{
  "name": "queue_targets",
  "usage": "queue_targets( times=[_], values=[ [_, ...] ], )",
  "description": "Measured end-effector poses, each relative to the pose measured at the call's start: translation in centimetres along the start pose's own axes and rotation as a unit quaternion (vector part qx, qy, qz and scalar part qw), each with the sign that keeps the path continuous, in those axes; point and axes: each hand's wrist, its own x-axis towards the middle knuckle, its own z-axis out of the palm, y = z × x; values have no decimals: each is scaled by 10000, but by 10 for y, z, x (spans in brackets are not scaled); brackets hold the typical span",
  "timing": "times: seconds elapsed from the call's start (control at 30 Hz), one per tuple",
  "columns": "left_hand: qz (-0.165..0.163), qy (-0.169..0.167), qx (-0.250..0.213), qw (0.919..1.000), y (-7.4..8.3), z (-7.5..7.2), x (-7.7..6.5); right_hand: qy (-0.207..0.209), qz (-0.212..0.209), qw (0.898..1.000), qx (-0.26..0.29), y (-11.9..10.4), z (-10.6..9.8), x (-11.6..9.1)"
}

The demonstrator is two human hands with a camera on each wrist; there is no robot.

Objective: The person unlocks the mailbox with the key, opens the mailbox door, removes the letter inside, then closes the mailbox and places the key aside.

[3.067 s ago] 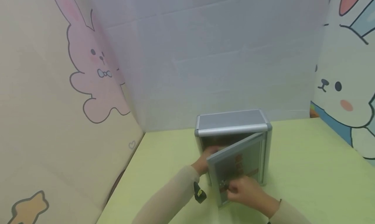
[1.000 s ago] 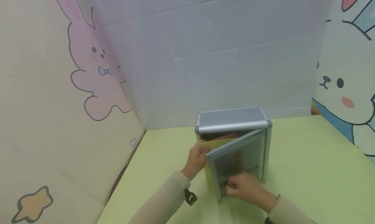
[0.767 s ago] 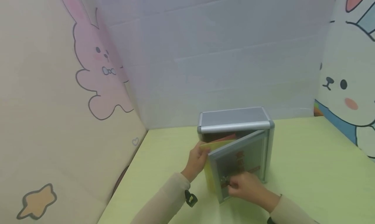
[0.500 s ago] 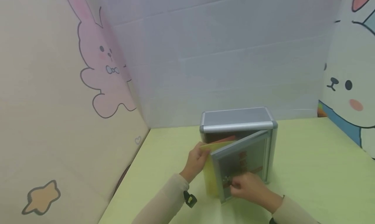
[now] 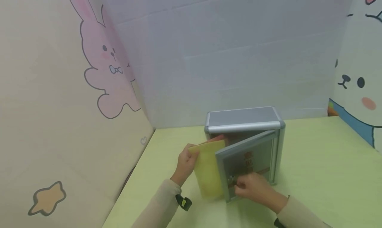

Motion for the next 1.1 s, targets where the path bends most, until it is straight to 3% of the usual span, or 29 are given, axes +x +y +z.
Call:
queue_targets(
  times=[0.17,0.37,0.6,1.1],
  values=[
    [-158,-179,-202,9995,-3,-4,-2,-146,128,9998,59,-1,0,2],
    [-43,-135,-356,9993,-4,-7,-4,-76,71,9999,-111,0,3,3],
    [-436,-80,-476,9979,-6,-14,-8,-143,250,9996,67,-2,-1,2],
    [-706,-29,-749,9947,-17,-35,-16,-237,408,9989,21,-4,0,2]
  ],
)
